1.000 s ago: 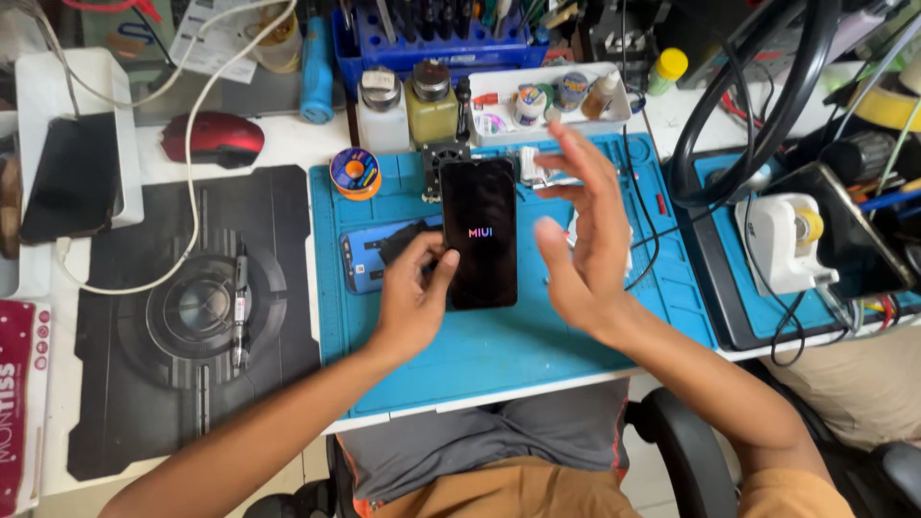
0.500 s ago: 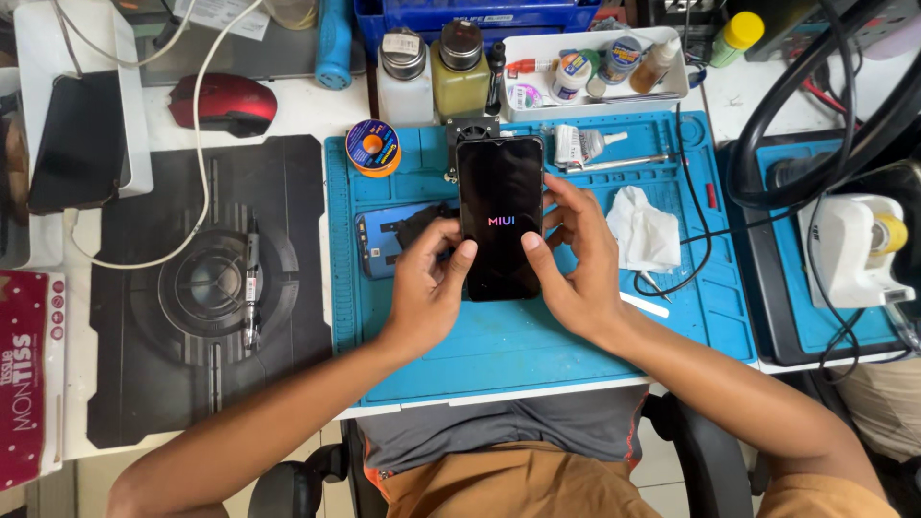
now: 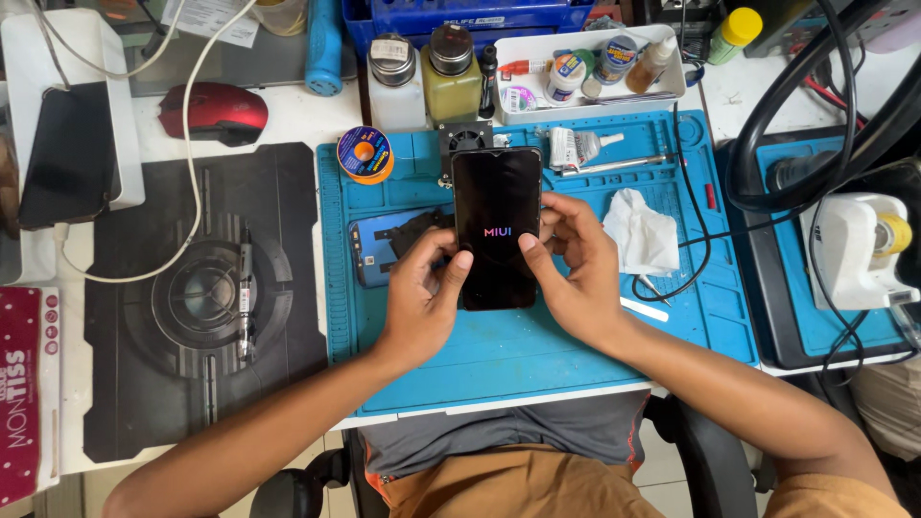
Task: The person cleans the back of a black smartphone with a white cloth, then removes the back cover and internal components. They handle a blue phone case and apply adhesive to its edges using a small bottle and a red-handled tool.
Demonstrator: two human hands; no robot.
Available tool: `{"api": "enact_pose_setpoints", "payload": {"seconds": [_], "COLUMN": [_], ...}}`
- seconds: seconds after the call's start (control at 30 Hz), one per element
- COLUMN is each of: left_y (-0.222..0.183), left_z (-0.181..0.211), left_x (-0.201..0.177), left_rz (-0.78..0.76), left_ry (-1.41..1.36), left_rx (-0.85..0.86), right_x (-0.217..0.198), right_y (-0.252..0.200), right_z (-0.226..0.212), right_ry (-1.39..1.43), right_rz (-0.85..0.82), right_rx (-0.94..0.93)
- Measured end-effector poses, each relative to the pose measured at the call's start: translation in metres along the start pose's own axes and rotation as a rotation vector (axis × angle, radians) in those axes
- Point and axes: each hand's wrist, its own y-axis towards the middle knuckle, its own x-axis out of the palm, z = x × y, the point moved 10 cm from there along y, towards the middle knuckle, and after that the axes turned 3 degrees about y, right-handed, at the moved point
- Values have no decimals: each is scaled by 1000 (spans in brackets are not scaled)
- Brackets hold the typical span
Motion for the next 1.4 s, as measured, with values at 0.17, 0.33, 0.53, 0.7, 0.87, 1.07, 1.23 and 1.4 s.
{"api": "enact_pose_setpoints", "payload": {"seconds": [0.17,0.33,0.53,0.7,0.87,1.07,1.23,1.4], "left_y": [-1,1,0,-1,-1,0,0,0], "left_z": [-1,-1,-6,-6,-3,-3,-5,-6], "left_x": [0,1,1,0,1,1,1,1], "left_rz": [9,6,-3,5,-7,-3,-2,-1], "left_ry": [-6,-17,-30,-8,-2,11,4,-2], "left_rx": [11,20,-12,-17,-4,2,-1,-6], "right_x": [-1,-3,-4,-3,-4,-4,-4,-4], "right_y": [1,2,1,1,2,2,1,2], "right_z": [6,8,11,11,13,13,13,14], "right_ry": [4,-2,1,1,-11,-5,-15,-14], "right_rz": [19,37,38,32,49,31,42,44], "right_rx": [-1,-16,-11,-11,5,-20,-11,2]}}
